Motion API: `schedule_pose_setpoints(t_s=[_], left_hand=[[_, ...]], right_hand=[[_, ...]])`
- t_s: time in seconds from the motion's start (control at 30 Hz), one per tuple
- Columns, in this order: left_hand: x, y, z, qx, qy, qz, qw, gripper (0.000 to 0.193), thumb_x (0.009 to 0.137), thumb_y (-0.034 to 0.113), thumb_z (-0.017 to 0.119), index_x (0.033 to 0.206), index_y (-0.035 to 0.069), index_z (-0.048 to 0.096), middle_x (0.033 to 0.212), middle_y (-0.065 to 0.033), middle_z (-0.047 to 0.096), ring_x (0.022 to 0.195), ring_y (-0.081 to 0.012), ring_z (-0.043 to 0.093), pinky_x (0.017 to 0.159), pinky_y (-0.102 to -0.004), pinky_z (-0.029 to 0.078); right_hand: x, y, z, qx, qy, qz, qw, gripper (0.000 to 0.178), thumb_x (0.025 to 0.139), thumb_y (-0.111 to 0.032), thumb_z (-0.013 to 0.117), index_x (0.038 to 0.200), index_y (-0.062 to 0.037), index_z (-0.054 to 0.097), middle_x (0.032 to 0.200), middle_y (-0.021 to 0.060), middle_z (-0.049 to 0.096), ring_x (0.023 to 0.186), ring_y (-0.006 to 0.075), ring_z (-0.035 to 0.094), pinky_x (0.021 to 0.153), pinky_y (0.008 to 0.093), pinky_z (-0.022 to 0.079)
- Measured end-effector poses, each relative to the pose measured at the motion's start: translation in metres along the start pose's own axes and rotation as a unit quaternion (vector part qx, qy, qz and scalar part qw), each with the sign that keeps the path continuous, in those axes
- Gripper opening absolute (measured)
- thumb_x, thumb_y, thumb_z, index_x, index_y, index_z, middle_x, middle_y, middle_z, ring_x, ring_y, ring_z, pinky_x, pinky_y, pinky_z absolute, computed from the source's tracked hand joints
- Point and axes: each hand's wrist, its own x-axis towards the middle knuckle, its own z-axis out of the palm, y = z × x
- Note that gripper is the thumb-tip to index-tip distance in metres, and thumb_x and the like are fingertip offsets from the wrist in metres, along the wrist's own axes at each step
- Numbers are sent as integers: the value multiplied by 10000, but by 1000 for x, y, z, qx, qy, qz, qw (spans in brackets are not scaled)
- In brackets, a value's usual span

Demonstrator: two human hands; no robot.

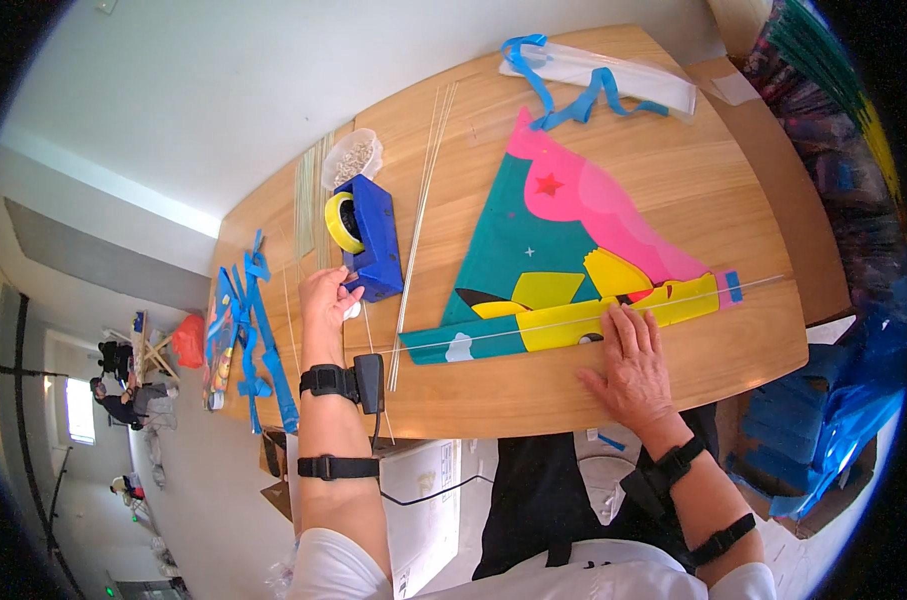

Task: Assembling and packaging colorful plastic kites at a workbench.

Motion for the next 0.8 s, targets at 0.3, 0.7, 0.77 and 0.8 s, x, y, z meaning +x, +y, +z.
schedule_pose_setpoints(t_s=[0.3, 0.7, 0.77, 0.8], left_hand=[[-11, -25, -6, -161, -18, 78, 984, 90, 832, -4, 646, 765, 28, 595, 637, -12, 478, 554, -115, 486, 674, -430, 598], [-1, -29, -31, -223, -90, -89, 967, 64, 858, 16, 613, 823, 58, 579, 720, -51, 558, 621, -157, 526, 608, -327, 491], [-3, -30, -30, -233, -91, -137, 959, 48, 892, 47, 608, 863, 60, 573, 733, -53, 564, 614, -147, 522, 556, -300, 433], [-6, -32, -29, -238, -91, -162, 953, 45, 909, 62, 606, 883, 62, 570, 739, -55, 567, 610, -143, 520, 530, -287, 404]], right_hand=[[0, -1, -4, -5, -4, 1, 1000, 764, 871, -443, 640, 1428, 14, 388, 1470, 171, 371, 1411, 333, 301, 1212, 489, 144], [-1, 1, -2, -10, 1, -1, 1000, 768, 876, -459, 624, 1425, 23, 387, 1463, 179, 373, 1399, 334, 316, 1208, 490, 148], [-1, 1, 0, -15, 5, -2, 1000, 767, 873, -458, 627, 1421, 24, 392, 1462, 179, 375, 1396, 332, 320, 1208, 487, 150], [-1, 2, 1, -17, 6, -2, 1000, 767, 872, -458, 629, 1419, 25, 395, 1461, 178, 377, 1394, 331, 321, 1208, 486, 151]])
